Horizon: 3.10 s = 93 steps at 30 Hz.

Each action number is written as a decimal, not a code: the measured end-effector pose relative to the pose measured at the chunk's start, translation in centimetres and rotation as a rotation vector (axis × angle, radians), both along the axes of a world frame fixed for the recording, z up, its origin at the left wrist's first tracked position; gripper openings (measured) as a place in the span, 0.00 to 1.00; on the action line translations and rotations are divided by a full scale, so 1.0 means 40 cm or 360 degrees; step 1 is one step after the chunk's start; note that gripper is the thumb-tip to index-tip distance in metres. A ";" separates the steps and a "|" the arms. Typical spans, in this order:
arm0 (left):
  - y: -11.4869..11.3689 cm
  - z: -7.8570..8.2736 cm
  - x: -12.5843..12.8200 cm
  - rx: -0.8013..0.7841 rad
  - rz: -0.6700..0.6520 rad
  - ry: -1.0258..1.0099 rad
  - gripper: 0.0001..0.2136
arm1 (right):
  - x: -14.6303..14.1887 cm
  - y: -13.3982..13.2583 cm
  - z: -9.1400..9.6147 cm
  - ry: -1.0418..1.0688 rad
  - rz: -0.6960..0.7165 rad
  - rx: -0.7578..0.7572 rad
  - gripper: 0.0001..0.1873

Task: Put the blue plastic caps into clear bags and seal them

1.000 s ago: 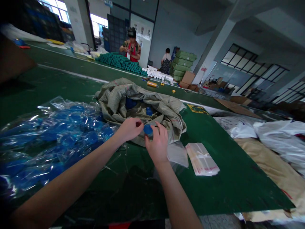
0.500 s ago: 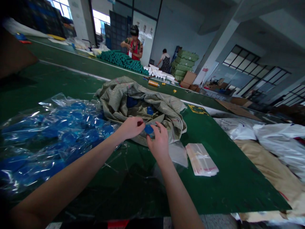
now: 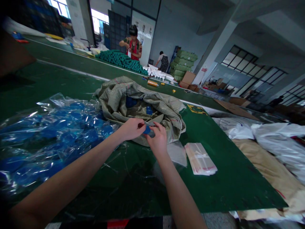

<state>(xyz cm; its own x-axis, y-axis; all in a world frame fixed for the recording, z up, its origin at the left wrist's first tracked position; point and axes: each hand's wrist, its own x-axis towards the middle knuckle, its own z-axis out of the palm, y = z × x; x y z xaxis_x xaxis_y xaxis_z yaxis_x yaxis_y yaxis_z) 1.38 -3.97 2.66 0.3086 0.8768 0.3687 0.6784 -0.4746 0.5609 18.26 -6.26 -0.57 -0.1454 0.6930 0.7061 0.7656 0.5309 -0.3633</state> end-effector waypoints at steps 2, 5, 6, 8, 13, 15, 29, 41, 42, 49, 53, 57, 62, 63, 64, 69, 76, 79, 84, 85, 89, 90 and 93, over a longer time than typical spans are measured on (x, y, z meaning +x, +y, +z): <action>-0.001 -0.001 0.000 0.0033 -0.0030 0.0022 0.12 | 0.000 0.005 -0.007 -0.0024 -0.0021 0.0048 0.11; -0.005 0.000 0.002 0.0095 -0.0084 0.0062 0.11 | 0.001 0.011 -0.021 -0.0087 -0.0052 0.0120 0.11; -0.005 0.001 0.002 0.0113 -0.0100 0.0072 0.11 | 0.000 0.012 -0.026 -0.0104 -0.0066 0.0140 0.11; -0.006 0.000 0.003 0.0144 -0.0128 0.0078 0.11 | -0.001 0.012 -0.032 -0.0127 -0.0101 0.0173 0.12; -0.001 -0.006 0.003 0.0199 -0.0190 0.0074 0.10 | -0.015 0.009 -0.035 -0.0127 -0.0207 0.0156 0.14; 0.000 -0.007 0.003 0.0192 -0.0203 0.0081 0.10 | -0.022 0.011 -0.034 -0.0082 -0.0236 0.0108 0.13; 0.026 -0.014 -0.014 -0.0003 0.0098 0.0015 0.12 | -0.034 0.031 0.038 -0.0456 -0.0150 -0.0386 0.11; 0.011 0.042 -0.038 -0.0387 0.0444 -0.0346 0.13 | -0.019 0.056 0.153 0.0026 0.0337 -0.0849 0.03; 0.011 0.043 -0.038 -0.0413 0.0453 -0.0370 0.13 | -0.020 0.056 0.147 0.0040 0.0262 -0.0832 0.04; 0.014 0.039 -0.039 -0.0424 0.0456 -0.0439 0.13 | -0.036 0.071 0.117 0.0059 -0.0233 -0.0917 0.14; 0.019 0.031 -0.041 -0.0390 0.0427 -0.0446 0.13 | -0.034 0.094 0.113 0.0136 -0.0176 -0.1032 0.17; 0.019 0.028 -0.044 -0.0376 0.0398 -0.0457 0.13 | -0.027 0.109 0.113 0.0233 -0.0001 -0.1134 0.16; 0.016 0.034 -0.044 -0.0374 0.0376 -0.0406 0.13 | -0.021 0.113 0.110 0.0140 0.0083 -0.1119 0.13; 0.017 0.034 -0.044 -0.0368 0.0372 -0.0386 0.13 | -0.019 0.115 0.107 0.0125 0.0084 -0.1121 0.12; 0.019 0.034 -0.043 -0.0361 0.0364 -0.0366 0.13 | -0.017 0.117 0.103 0.0130 0.0070 -0.1138 0.10; 0.024 0.028 -0.043 -0.0278 0.0332 -0.0232 0.13 | -0.007 0.123 0.106 0.0248 -0.0041 -0.1437 0.06; 0.014 0.031 -0.036 -0.0341 0.0472 0.0047 0.14 | -0.031 0.092 0.187 -0.0340 -0.0239 -0.0887 0.08; 0.015 0.029 -0.038 -0.0393 0.0509 0.0062 0.14 | -0.054 0.076 0.208 -0.0553 -0.0357 -0.0724 0.10; 0.019 0.032 -0.048 -0.0421 0.0564 -0.0040 0.15 | -0.070 0.062 0.225 -0.0667 -0.0374 -0.0709 0.12; 0.018 0.034 -0.048 -0.0417 0.0555 -0.0056 0.15 | -0.072 0.060 0.230 -0.0671 -0.0338 -0.0721 0.12; 0.007 0.044 -0.046 -0.0370 0.0522 -0.0042 0.15 | -0.078 0.055 0.248 -0.0677 -0.0241 -0.0718 0.11; 0.004 0.046 -0.046 -0.0362 0.0523 -0.0008 0.16 | -0.079 0.055 0.251 -0.0684 -0.0218 -0.0720 0.11; -0.002 0.046 -0.047 -0.0371 0.0467 0.0169 0.16 | -0.075 0.059 0.254 -0.0718 -0.0093 -0.0764 0.10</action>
